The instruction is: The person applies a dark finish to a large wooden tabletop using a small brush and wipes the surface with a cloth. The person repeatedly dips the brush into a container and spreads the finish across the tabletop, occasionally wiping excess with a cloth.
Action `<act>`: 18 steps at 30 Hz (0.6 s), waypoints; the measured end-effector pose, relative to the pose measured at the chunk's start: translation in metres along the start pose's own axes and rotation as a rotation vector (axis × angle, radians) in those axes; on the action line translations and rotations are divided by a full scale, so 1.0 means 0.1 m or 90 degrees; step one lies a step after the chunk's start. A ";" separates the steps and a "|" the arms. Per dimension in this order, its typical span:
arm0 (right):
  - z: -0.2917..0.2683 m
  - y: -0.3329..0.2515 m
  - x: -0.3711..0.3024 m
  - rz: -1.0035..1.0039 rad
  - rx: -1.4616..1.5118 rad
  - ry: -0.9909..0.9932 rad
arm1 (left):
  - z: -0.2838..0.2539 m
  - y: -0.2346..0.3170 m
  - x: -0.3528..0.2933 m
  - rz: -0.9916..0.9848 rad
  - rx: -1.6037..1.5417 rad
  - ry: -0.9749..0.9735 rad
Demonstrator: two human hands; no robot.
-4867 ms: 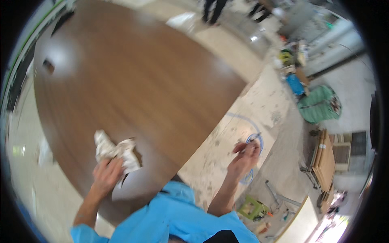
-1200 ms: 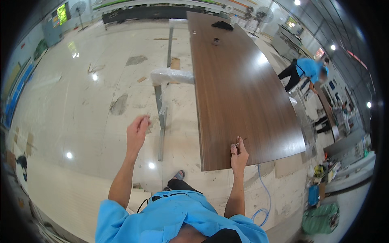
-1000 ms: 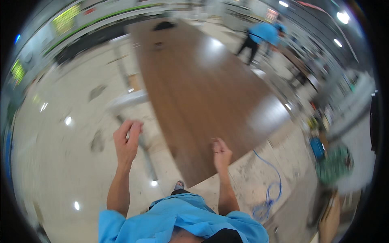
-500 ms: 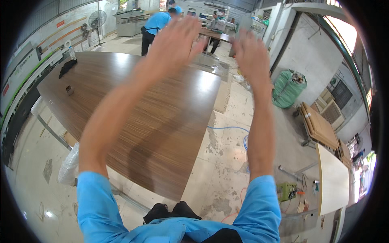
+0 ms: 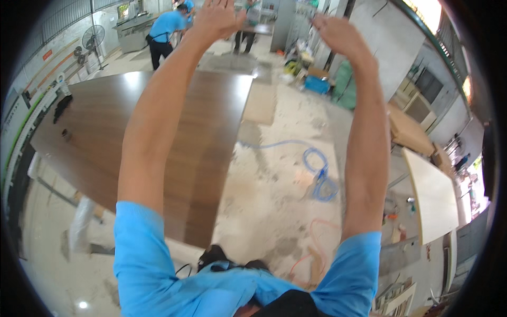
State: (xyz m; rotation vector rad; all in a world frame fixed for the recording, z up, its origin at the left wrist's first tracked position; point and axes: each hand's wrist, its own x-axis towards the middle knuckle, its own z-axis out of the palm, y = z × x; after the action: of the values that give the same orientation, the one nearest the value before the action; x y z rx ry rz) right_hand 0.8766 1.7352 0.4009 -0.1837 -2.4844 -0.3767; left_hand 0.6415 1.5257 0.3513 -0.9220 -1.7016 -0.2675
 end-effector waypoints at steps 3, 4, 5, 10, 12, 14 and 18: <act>-0.09 0.23 0.15 0.039 0.042 -0.083 | 0.15 0.22 0.36 0.022 0.017 -0.010; -0.25 0.35 0.35 -0.010 -0.027 -0.059 | 0.14 0.25 0.67 -0.025 -0.088 -0.042; -0.33 0.41 0.54 -0.040 -0.024 -0.020 | 0.13 0.31 0.91 -0.023 -0.072 -0.019; 0.14 0.67 0.68 -0.016 0.001 0.196 | 0.51 0.89 1.00 0.041 -0.078 0.134; 0.70 0.78 0.26 -0.179 0.030 0.327 | 0.83 1.24 0.43 0.070 -0.008 0.081; 1.17 0.90 -0.42 -0.131 0.069 0.148 | 1.06 1.44 -0.02 0.007 -0.129 -0.107; 0.74 1.19 -0.20 0.069 -0.003 0.029 | 0.98 1.55 0.47 -0.003 -0.028 -0.019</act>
State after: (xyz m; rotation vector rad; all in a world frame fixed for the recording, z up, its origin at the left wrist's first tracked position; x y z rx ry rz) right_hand 0.8776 1.8702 0.3590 -0.3076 -2.4170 -0.3364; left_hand 0.6750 1.7093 0.3171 -0.9583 -1.7311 -0.2972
